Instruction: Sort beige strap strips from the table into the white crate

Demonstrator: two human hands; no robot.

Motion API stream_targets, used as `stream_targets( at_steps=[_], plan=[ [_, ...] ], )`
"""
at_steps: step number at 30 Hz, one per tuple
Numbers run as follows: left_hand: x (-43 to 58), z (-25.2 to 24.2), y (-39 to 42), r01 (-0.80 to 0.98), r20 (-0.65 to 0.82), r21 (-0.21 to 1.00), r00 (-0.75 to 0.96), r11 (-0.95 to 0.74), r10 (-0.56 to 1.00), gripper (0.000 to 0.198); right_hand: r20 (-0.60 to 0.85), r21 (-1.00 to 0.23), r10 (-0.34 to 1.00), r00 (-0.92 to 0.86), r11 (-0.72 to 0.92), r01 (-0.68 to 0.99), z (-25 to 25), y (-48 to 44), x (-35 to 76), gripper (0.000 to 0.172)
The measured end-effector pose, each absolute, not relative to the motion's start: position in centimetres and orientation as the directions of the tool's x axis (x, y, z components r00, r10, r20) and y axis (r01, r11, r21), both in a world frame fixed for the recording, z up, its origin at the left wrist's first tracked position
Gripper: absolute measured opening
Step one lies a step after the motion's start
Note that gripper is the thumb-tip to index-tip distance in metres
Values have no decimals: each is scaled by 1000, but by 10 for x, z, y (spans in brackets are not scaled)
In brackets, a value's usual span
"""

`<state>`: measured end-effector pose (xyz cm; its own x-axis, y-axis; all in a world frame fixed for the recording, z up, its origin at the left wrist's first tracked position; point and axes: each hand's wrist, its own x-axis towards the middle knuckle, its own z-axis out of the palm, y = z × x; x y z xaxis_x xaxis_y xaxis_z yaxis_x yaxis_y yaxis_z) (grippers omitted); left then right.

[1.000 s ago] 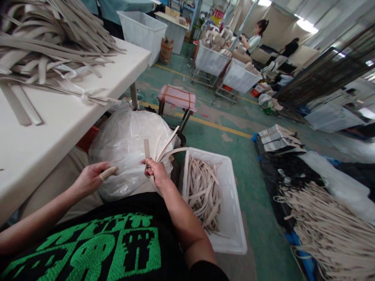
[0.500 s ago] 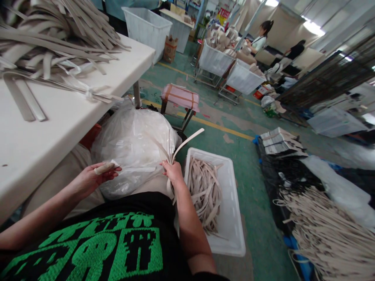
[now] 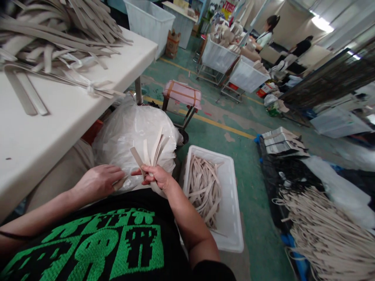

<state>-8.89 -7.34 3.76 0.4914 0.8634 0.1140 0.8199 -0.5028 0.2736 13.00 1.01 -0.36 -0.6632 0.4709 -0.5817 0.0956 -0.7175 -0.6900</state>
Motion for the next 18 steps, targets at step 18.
stream_targets(
  at_steps=[18],
  plan=[
    [-76,34,-70,804,-180,543,394,-243,901,44,-436,-876,742,-509,-220,429,-3,20,105,20]
  ],
)
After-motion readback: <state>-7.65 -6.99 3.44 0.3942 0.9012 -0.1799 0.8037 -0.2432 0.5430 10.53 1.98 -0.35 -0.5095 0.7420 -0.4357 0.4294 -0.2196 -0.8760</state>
